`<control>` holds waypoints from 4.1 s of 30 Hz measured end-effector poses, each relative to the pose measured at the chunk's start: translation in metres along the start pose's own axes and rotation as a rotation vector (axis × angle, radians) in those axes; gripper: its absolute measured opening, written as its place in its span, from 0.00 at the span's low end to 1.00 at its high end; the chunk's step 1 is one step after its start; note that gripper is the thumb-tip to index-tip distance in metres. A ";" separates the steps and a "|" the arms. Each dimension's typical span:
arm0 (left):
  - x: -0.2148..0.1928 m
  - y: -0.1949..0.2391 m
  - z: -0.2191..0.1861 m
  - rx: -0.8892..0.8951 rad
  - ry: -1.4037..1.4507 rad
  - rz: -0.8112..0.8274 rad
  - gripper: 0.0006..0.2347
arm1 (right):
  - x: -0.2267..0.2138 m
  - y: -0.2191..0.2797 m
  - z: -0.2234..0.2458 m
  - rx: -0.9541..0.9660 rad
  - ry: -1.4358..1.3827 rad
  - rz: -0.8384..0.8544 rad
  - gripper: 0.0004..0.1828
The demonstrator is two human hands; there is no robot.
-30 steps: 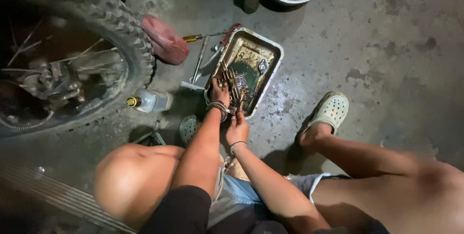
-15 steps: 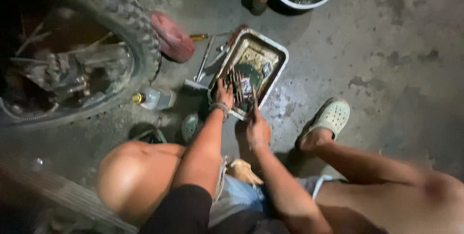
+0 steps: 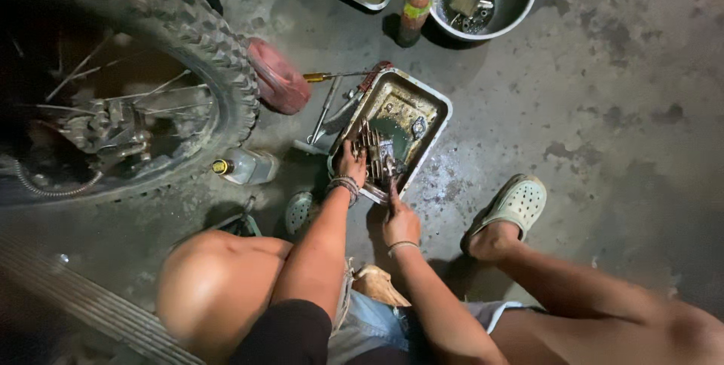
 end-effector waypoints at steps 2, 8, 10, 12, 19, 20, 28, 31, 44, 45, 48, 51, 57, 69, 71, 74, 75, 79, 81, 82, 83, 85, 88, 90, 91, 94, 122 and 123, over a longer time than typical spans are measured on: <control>0.001 0.006 -0.007 -0.008 0.039 0.002 0.27 | -0.036 -0.001 0.031 0.009 -0.055 0.006 0.37; -0.013 0.006 -0.013 -0.051 0.080 0.055 0.28 | -0.034 0.004 0.025 0.072 -0.077 0.036 0.40; -0.007 0.012 -0.015 -0.082 0.102 0.083 0.29 | -0.024 0.017 0.012 0.100 -0.097 0.060 0.41; -0.005 0.004 -0.016 -0.067 0.062 0.056 0.30 | -0.019 0.007 0.007 0.121 -0.111 0.081 0.41; -0.011 0.019 -0.017 -0.156 0.202 0.139 0.28 | -0.024 0.010 0.021 0.086 0.034 0.122 0.43; -0.010 0.021 -0.023 -0.129 0.258 0.143 0.28 | -0.021 0.011 0.016 0.087 0.044 0.108 0.42; -0.019 0.031 -0.031 -0.171 0.645 0.107 0.28 | -0.040 -0.005 0.044 0.024 0.085 0.076 0.44; -0.010 0.027 -0.024 -0.077 0.079 0.078 0.29 | -0.014 -0.002 0.017 0.063 0.112 0.105 0.40; 0.003 0.007 -0.001 -0.048 -0.023 0.090 0.30 | -0.041 -0.024 0.037 0.056 0.113 0.088 0.37; -0.003 0.002 -0.006 -0.052 -0.027 0.084 0.29 | -0.040 -0.028 0.042 0.016 0.129 0.084 0.36; -0.009 0.017 -0.023 -0.069 0.046 0.079 0.29 | -0.050 -0.028 0.038 0.044 0.130 0.061 0.37; -0.002 0.002 0.001 -0.072 -0.093 0.098 0.29 | -0.041 -0.025 0.053 0.016 0.043 0.056 0.36; 0.001 -0.005 0.000 -0.073 -0.003 0.108 0.26 | 0.003 -0.079 -0.009 0.070 0.043 0.064 0.32; -0.009 0.007 -0.011 -0.080 0.044 0.080 0.28 | -0.038 0.009 0.027 0.020 -0.059 0.082 0.39; -0.020 0.032 -0.036 -0.057 0.062 0.070 0.29 | -0.008 0.012 0.003 0.012 -0.017 0.079 0.38; -0.029 0.038 -0.048 -0.102 0.535 0.051 0.31 | -0.020 0.013 0.029 -0.006 0.011 0.062 0.37; -0.026 0.038 -0.040 -0.179 0.990 0.035 0.32 | -0.030 0.013 0.048 -0.021 -0.002 0.062 0.37; -0.024 0.015 -0.032 0.005 0.022 0.014 0.31 | -0.025 -0.012 0.038 0.003 -0.012 0.024 0.40; -0.018 0.005 -0.011 -0.004 0.092 0.033 0.30 | -0.007 0.008 0.025 0.009 -0.011 0.091 0.37; -0.007 -0.002 -0.001 -0.007 0.091 0.035 0.30 | -0.006 0.007 0.019 0.012 -0.011 0.094 0.37; 0.002 -0.011 0.009 -0.030 -0.004 0.048 0.29 | -0.004 0.005 0.013 0.028 -0.021 0.094 0.38; 0.008 -0.020 0.013 -0.052 -0.106 0.069 0.29 | -0.016 -0.003 0.022 0.052 -0.039 0.096 0.38; 0.009 -0.011 0.013 -0.085 0.076 0.077 0.27 | -0.045 -0.008 0.046 0.078 -0.079 0.089 0.39; 0.011 -0.027 0.022 -0.077 0.118 0.078 0.26 | -0.055 -0.011 0.057 0.044 -0.084 0.046 0.39; 0.004 -0.022 0.011 -0.072 0.118 0.079 0.26 | -0.044 -0.003 0.046 0.044 -0.086 0.042 0.39; -0.005 -0.011 -0.004 -0.095 0.009 0.076 0.26 | -0.017 0.012 0.021 0.068 -0.002 0.076 0.38; -0.009 -0.003 -0.026 -0.074 -0.118 0.125 0.19 | -0.015 0.000 0.025 0.036 -0.140 -0.025 0.34; -0.004 -0.005 -0.022 -0.103 -0.091 0.121 0.19 | -0.028 -0.001 0.037 0.046 -0.196 -0.011 0.33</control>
Point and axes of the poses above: each hand's wrist, its own y-axis away from the middle knuckle, its own x-axis out of the palm, z = x × y, the point moved 9 cm from there along -y, towards the middle knuckle, and after that the axes turned 8 degrees about z, right-handed, at the moved point
